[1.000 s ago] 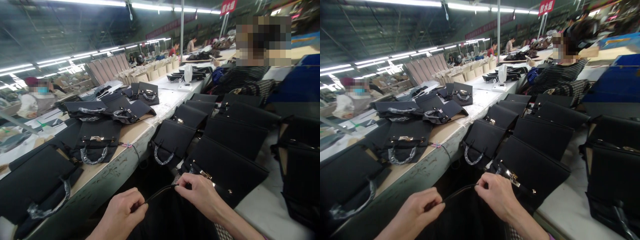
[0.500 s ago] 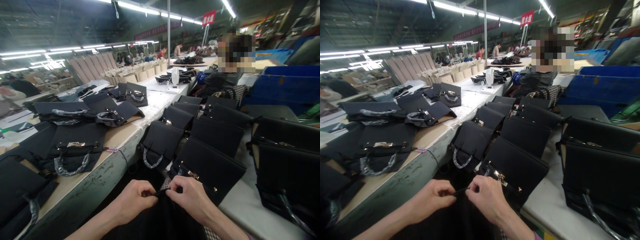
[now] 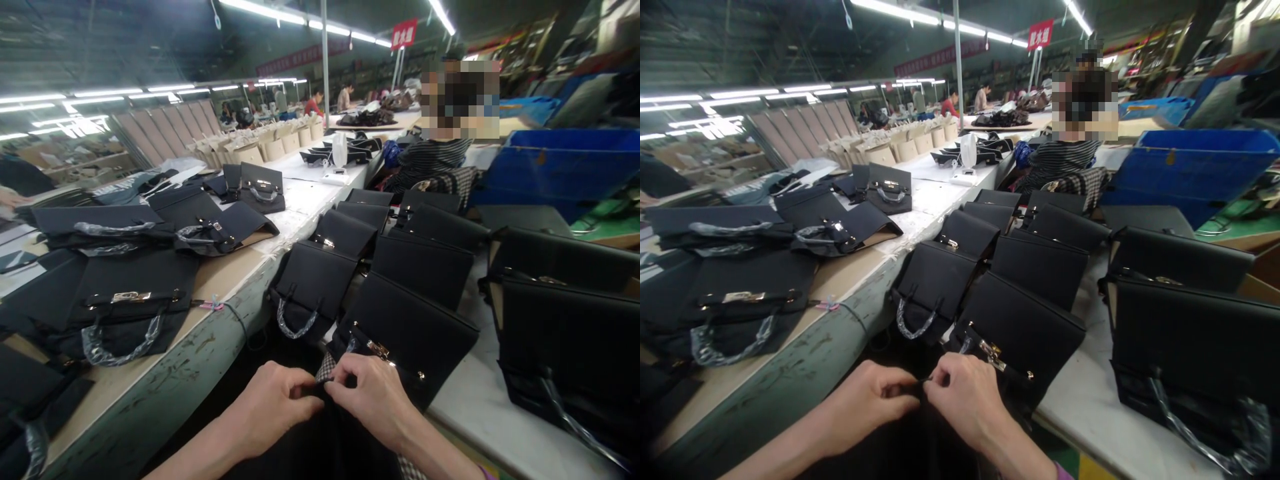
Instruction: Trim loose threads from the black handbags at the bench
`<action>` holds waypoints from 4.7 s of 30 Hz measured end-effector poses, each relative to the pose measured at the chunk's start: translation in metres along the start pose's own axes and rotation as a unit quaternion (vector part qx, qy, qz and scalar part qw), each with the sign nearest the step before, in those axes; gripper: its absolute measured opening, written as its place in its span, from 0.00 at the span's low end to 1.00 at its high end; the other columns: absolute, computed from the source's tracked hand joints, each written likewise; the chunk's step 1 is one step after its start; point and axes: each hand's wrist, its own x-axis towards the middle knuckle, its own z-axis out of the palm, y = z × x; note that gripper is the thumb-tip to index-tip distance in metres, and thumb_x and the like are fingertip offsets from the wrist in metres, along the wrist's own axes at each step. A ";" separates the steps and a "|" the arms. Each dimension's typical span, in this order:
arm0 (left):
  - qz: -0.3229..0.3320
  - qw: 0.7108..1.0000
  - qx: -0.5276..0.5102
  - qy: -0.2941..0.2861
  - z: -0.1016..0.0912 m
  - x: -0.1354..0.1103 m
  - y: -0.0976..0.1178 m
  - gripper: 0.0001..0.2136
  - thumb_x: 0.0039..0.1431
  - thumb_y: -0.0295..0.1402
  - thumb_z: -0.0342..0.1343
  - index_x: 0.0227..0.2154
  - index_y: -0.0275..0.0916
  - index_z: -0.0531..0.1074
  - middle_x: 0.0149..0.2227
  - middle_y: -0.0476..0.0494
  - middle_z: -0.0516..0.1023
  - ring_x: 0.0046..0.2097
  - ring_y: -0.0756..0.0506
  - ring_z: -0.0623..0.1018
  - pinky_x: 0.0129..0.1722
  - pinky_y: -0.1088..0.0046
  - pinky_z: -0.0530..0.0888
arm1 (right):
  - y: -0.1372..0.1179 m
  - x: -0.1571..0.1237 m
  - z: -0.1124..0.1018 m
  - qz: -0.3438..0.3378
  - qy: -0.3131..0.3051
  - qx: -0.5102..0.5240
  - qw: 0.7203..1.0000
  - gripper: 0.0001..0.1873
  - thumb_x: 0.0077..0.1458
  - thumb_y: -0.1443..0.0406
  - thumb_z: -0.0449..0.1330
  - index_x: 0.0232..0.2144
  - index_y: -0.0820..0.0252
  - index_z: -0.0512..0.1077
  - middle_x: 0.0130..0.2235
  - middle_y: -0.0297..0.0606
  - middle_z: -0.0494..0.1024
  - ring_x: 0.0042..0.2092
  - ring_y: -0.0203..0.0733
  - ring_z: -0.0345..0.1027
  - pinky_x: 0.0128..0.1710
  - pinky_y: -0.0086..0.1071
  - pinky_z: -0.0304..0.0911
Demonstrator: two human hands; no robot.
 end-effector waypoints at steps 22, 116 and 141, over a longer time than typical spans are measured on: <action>-0.069 0.987 -0.130 -0.063 0.006 0.019 0.008 0.12 0.53 0.37 0.54 0.19 0.37 0.64 0.20 0.56 0.59 0.25 0.52 0.60 0.24 0.76 0.54 | 0.017 -0.004 -0.004 -0.017 0.007 0.045 0.999 0.07 0.47 0.65 0.63 0.19 0.56 0.73 0.25 0.27 0.79 0.29 0.36 0.72 0.31 0.28 0.57; -0.004 0.985 -0.145 -0.097 0.023 0.047 0.029 0.06 0.53 0.33 0.58 0.25 0.36 0.71 0.23 0.56 0.65 0.28 0.52 0.63 0.28 0.77 0.59 | 0.068 -0.020 -0.028 0.020 0.028 0.173 0.984 0.05 0.47 0.70 0.61 0.21 0.59 0.72 0.30 0.32 0.81 0.33 0.39 0.73 0.35 0.28 0.63; 0.035 0.997 -0.018 -0.071 0.031 0.063 0.035 0.06 0.53 0.35 0.59 0.28 0.39 0.79 0.25 0.54 0.77 0.29 0.50 0.73 0.29 0.76 0.62 | 0.071 -0.024 -0.038 -0.009 0.014 0.029 0.999 0.09 0.45 0.64 0.70 0.24 0.55 0.73 0.31 0.25 0.78 0.34 0.36 0.70 0.33 0.28 0.54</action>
